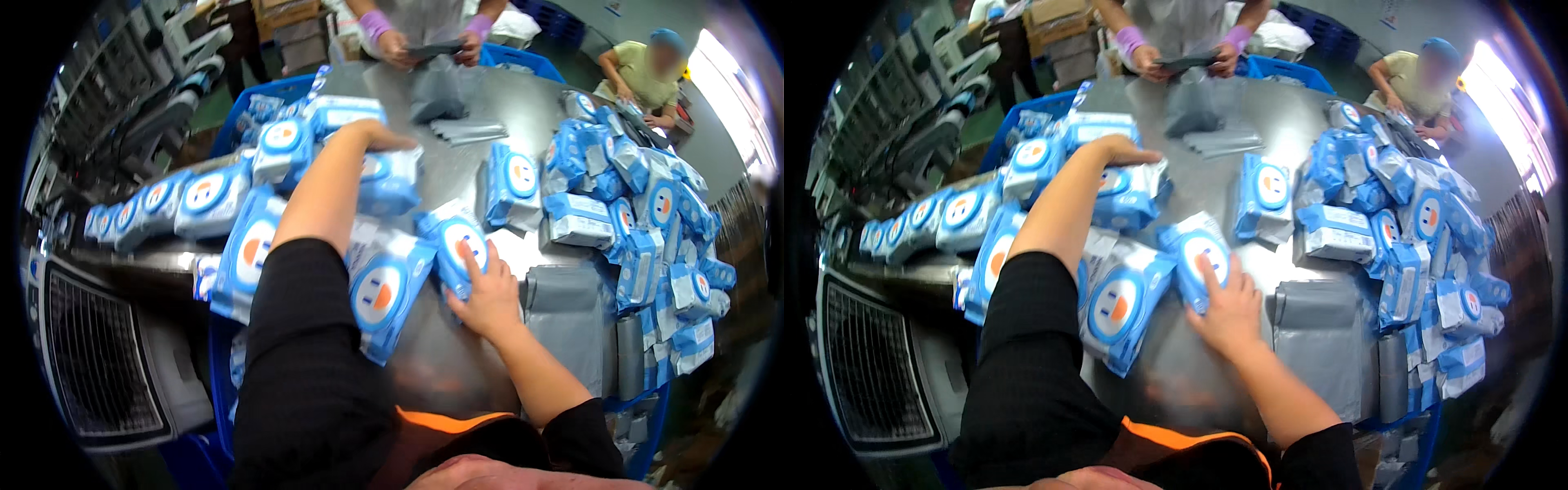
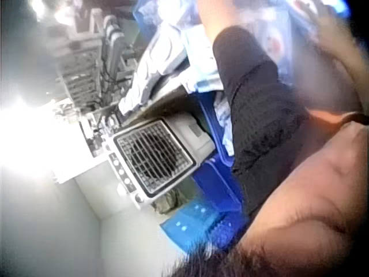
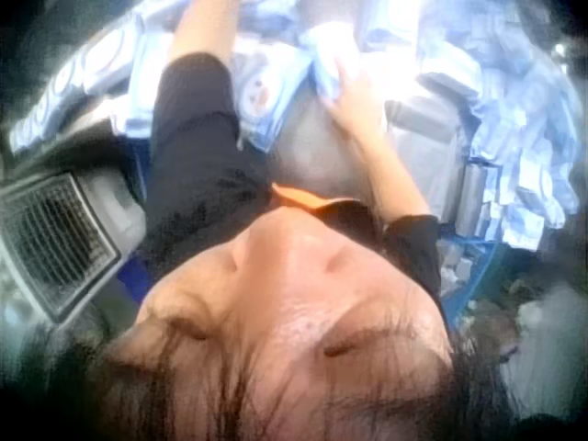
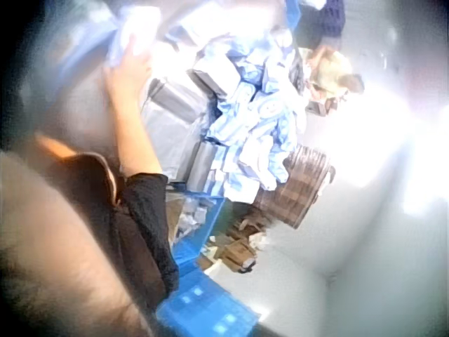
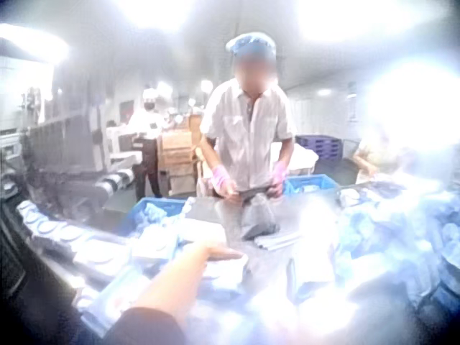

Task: The person picks up individual packs of wet wipes from a table and inserts them into grey plastic shipping bags by hand.

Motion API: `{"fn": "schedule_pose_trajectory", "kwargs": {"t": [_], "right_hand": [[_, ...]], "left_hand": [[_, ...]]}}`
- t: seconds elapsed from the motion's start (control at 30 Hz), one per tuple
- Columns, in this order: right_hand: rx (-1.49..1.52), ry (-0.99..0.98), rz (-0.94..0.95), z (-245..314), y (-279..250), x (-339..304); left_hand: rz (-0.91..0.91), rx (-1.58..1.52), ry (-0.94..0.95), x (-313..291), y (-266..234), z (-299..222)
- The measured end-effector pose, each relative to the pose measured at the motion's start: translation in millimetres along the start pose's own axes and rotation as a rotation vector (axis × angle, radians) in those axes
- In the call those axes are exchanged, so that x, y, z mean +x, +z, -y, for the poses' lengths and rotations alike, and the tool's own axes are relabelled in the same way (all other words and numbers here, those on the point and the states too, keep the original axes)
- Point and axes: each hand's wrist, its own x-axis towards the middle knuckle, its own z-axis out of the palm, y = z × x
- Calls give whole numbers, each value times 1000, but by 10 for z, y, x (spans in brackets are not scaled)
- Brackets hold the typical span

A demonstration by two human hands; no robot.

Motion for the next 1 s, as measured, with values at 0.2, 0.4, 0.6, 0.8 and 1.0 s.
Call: {"fn": "schedule_pose_trajectory", "kwargs": {"t": [0.2, 0.4, 0.6, 0.8, 1.0], "right_hand": [[-42, -68, -53, -87, 48, -256], [-15, -175, -5, 201, -188, -1239], [209, -382, 171, 792, -348, -1948], [309, -540, 551, 1711, -245, -2333], [735, -899, 583, 2694, 301, -2316]], "left_hand": [[64, 69, 67, -898, 387, -652], [-45, 188, 199, -2237, 871, -968], [-124, 205, 240, -3606, 1218, -315], [-58, -57, 398, -4765, 1188, 799], [183, 18, -205, -5867, 955, 2069]]}}
